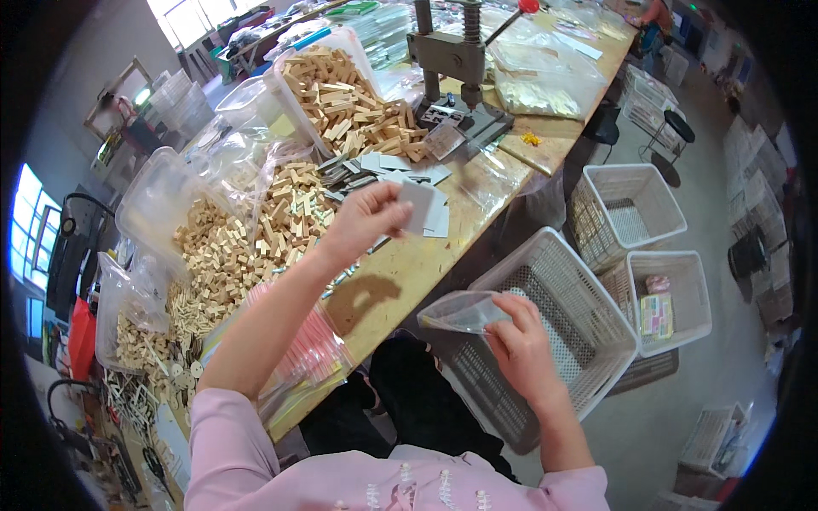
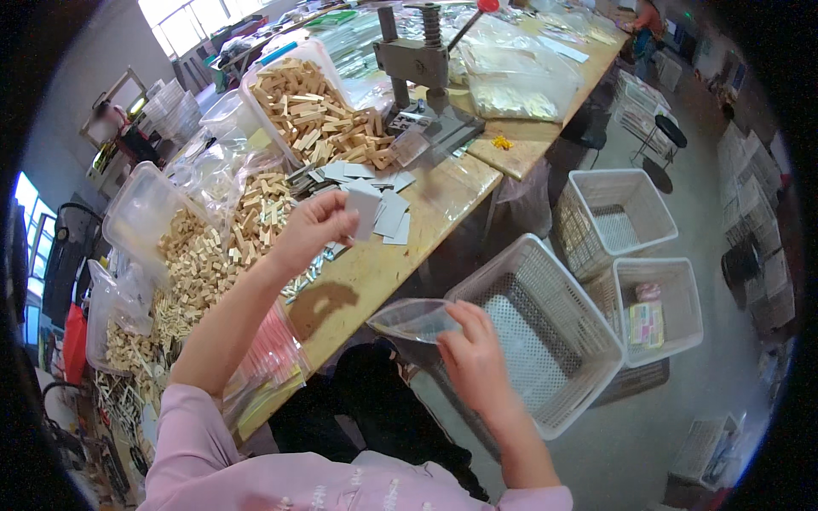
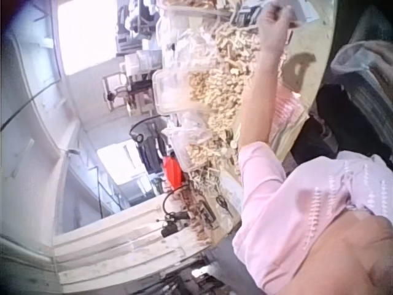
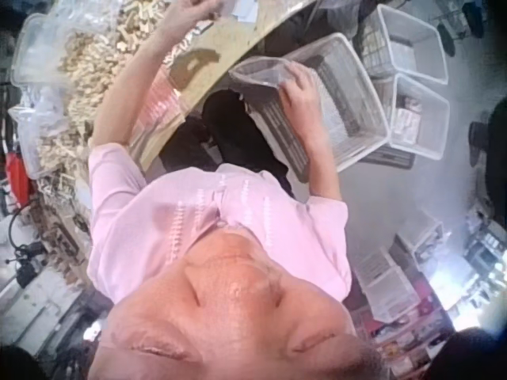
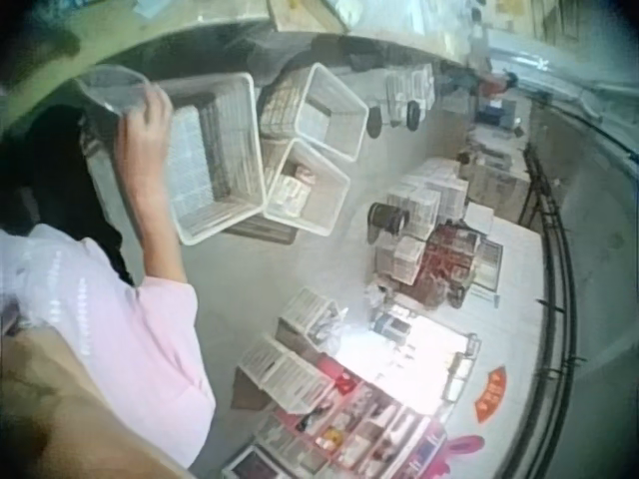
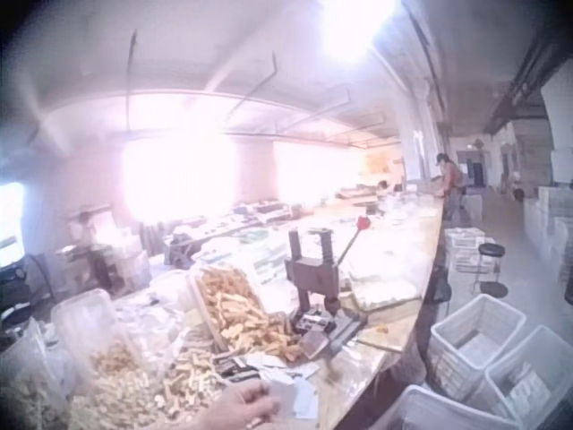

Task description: The person assembles small craft kits by placing wooden pieces, stickers, and plastic bags into clear zip-top bags. They repeatedly pick up items from the table, open bags, insert contents, and place the completed bags into a white basket.

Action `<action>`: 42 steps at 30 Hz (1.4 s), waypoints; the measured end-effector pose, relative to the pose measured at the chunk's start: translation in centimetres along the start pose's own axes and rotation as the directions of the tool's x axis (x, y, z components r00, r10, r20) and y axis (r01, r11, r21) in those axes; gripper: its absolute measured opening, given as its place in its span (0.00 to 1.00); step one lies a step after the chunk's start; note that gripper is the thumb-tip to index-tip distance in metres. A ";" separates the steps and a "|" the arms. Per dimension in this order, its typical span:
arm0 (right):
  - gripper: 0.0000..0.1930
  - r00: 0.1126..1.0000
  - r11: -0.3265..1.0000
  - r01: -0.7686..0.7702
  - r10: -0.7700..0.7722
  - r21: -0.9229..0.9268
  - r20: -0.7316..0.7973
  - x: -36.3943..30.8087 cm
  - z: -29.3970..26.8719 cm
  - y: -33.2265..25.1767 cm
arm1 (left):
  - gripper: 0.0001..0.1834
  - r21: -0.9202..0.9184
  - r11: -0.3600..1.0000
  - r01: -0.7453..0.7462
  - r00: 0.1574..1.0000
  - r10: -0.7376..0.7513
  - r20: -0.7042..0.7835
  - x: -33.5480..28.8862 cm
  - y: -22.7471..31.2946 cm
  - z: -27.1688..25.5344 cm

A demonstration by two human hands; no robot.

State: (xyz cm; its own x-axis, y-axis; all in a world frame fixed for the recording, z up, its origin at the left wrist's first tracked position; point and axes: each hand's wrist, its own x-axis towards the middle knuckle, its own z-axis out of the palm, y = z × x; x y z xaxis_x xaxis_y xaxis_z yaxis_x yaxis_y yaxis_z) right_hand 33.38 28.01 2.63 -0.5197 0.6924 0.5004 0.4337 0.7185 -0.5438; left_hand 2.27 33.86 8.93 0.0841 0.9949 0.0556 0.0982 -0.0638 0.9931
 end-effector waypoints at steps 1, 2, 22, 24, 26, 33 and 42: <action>0.08 1.000 1.000 0.010 -0.010 0.012 0.005 0.5 0.0 -0.2 | 0.09 -0.034 0.999 -0.008 0.999 0.010 0.049 -1.1 0.2 1.4; 0.08 1.000 1.000 0.022 -0.022 0.021 0.012 1.0 -0.1 -0.6 | 0.09 -0.031 0.999 0.010 0.995 -0.007 0.097 -2.2 0.3 2.8; 0.08 0.991 0.994 -0.097 0.101 -0.057 0.082 -1.3 0.2 0.3 | 0.09 0.949 -0.077 -0.306 0.897 0.310 0.315 15.3 -4.7 -5.7; 0.08 0.986 0.990 -0.135 0.139 -0.044 0.089 -1.7 0.6 0.7 | 0.06 0.936 -0.126 -0.328 0.914 0.210 0.348 16.7 -5.3 -5.8; 0.08 0.983 0.986 -0.159 0.163 -0.055 0.080 -2.0 0.9 1.1 | 0.06 0.921 -0.174 -0.348 0.897 0.223 0.381 17.5 -5.7 -5.7; 0.09 0.985 0.988 -0.142 0.146 -0.053 0.094 -1.2 0.6 1.2 | 0.03 0.764 0.467 -0.445 0.747 0.664 0.030 15.2 -3.9 -5.0; 0.07 0.993 0.998 -0.032 0.025 0.056 0.114 1.2 -1.0 -1.9 | 0.12 -0.103 0.982 -0.157 0.964 0.175 0.201 0.0 1.3 1.6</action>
State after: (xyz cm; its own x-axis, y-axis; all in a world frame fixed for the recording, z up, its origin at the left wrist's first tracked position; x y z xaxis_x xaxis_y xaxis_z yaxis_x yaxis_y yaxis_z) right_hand 32.62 27.53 4.93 -0.5894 0.6984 0.4061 0.4081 0.6912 -0.5964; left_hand 3.97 33.67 10.06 0.2972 0.9321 0.2070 -0.0188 -0.2111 0.9773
